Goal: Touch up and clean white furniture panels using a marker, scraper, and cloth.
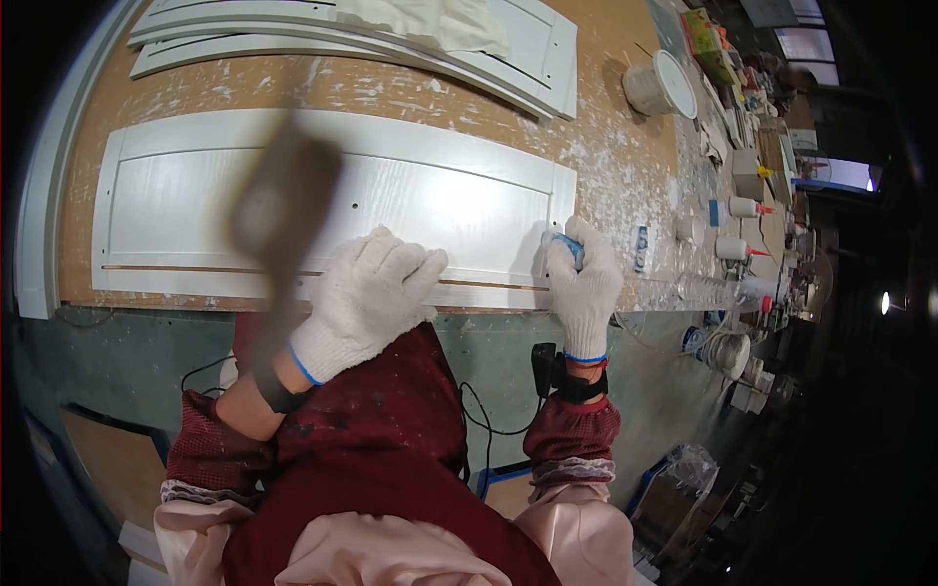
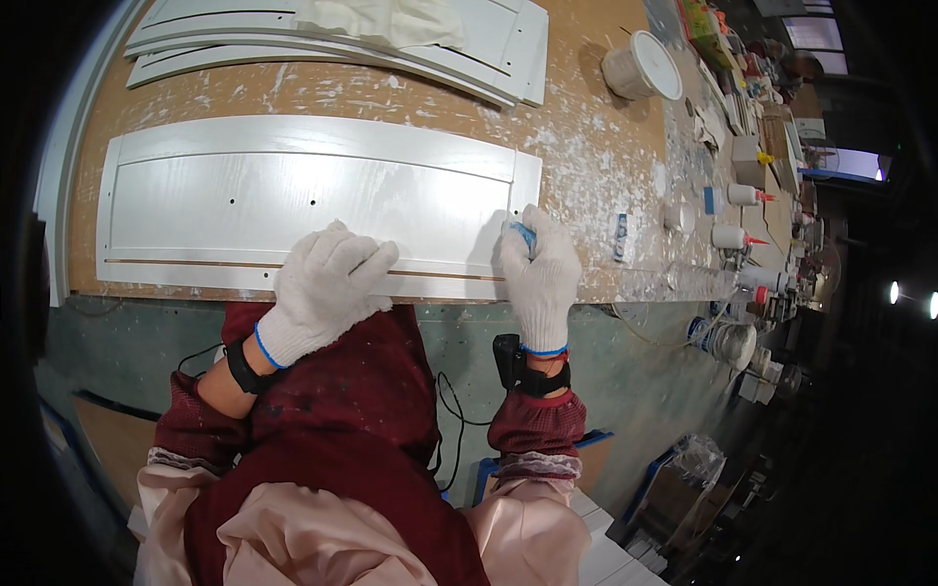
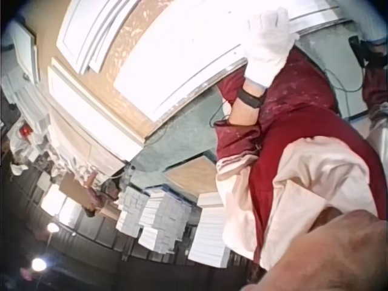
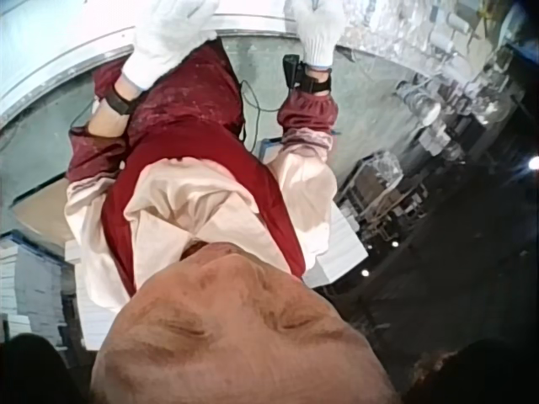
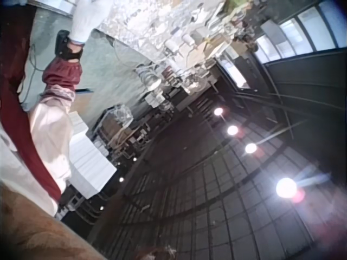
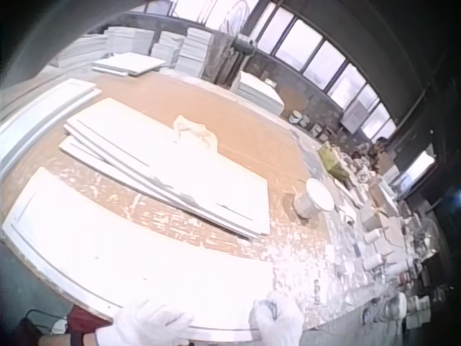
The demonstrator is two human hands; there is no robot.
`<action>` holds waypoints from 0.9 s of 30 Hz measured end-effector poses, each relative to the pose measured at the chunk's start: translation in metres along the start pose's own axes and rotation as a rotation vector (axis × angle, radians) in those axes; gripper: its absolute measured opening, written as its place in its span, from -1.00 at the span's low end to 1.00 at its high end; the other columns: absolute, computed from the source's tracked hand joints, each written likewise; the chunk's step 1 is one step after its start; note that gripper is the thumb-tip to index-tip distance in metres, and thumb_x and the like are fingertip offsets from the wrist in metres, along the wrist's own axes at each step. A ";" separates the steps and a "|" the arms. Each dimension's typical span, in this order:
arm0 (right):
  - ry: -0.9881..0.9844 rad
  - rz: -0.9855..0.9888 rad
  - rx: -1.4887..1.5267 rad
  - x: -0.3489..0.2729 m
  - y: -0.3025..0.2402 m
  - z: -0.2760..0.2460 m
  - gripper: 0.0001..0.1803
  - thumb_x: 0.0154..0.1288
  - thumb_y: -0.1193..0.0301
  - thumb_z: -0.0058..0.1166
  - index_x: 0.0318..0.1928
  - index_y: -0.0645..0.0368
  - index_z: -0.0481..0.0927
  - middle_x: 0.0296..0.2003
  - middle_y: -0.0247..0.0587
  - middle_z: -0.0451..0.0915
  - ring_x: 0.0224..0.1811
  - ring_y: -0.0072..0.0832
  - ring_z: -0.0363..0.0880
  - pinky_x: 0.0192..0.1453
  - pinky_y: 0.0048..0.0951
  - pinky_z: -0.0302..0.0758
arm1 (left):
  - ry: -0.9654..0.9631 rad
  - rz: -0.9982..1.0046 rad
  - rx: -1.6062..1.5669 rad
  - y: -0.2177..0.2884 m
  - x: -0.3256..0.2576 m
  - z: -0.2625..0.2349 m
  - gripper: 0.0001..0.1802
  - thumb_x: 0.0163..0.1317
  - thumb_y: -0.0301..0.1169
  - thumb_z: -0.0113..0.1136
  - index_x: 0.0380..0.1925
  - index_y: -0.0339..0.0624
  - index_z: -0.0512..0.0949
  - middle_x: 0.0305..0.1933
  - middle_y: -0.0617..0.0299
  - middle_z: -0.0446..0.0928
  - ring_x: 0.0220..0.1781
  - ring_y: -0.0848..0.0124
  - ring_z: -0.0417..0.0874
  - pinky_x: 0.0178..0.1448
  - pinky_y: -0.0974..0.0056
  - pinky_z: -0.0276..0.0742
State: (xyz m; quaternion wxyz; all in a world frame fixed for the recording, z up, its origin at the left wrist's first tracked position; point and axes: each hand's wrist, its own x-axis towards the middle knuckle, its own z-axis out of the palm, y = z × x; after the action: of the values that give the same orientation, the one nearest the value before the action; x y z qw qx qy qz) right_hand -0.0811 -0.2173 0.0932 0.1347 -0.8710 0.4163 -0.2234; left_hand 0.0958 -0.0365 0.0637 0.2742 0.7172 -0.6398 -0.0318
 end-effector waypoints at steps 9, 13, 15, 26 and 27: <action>-0.081 0.041 0.035 0.025 -0.006 -0.001 -0.75 0.18 0.41 0.13 -0.15 0.26 0.64 -0.34 0.05 0.62 -0.28 -0.13 0.62 -0.12 -0.28 0.53 | -0.040 -0.030 0.003 0.000 -0.002 0.000 -0.24 -0.40 -0.16 0.54 -0.02 0.07 0.54 -0.16 0.39 0.46 -0.08 0.31 0.51 -0.03 0.23 0.49; -0.035 0.066 0.059 0.031 -0.004 0.006 -0.74 0.18 0.40 0.10 -0.14 0.27 0.63 -0.35 0.09 0.59 -0.27 -0.16 0.61 -0.11 -0.28 0.51 | -0.084 -0.037 0.035 0.001 -0.002 0.000 -0.23 -0.40 -0.16 0.54 -0.01 0.07 0.54 -0.14 0.39 0.47 -0.06 0.30 0.51 -0.02 0.23 0.49; -0.012 0.085 0.065 0.034 -0.005 0.005 -0.74 0.19 0.39 0.10 -0.15 0.27 0.63 -0.35 0.09 0.59 -0.27 -0.17 0.61 -0.11 -0.28 0.51 | -0.084 -0.045 0.015 0.002 -0.001 0.000 -0.24 -0.38 -0.15 0.53 -0.01 0.08 0.54 -0.14 0.40 0.47 -0.05 0.30 0.51 0.00 0.24 0.48; -0.061 0.198 0.041 0.054 -0.008 0.010 -0.66 0.19 0.35 0.14 -0.07 0.29 0.62 -0.19 0.09 0.64 -0.13 -0.12 0.63 0.02 -0.27 0.51 | -0.060 -0.037 0.049 0.000 -0.004 0.002 -0.22 -0.40 -0.12 0.52 0.00 0.12 0.54 -0.11 0.42 0.48 0.01 0.29 0.52 0.01 0.23 0.48; -0.062 0.197 0.040 0.056 -0.004 0.011 -0.66 0.19 0.35 0.14 -0.07 0.29 0.62 -0.19 0.09 0.64 -0.13 -0.12 0.63 0.02 -0.27 0.51 | -0.062 -0.035 0.052 0.000 -0.004 0.002 -0.22 -0.40 -0.12 0.52 0.00 0.12 0.54 -0.11 0.42 0.48 0.02 0.29 0.52 0.00 0.23 0.48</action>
State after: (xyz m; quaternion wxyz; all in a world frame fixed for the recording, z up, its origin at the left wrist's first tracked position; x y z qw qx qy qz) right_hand -0.0420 -0.2578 0.1013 0.1864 -0.8293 0.4912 -0.1903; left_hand 0.0942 -0.0337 0.0613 0.2349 0.7337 -0.6361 -0.0422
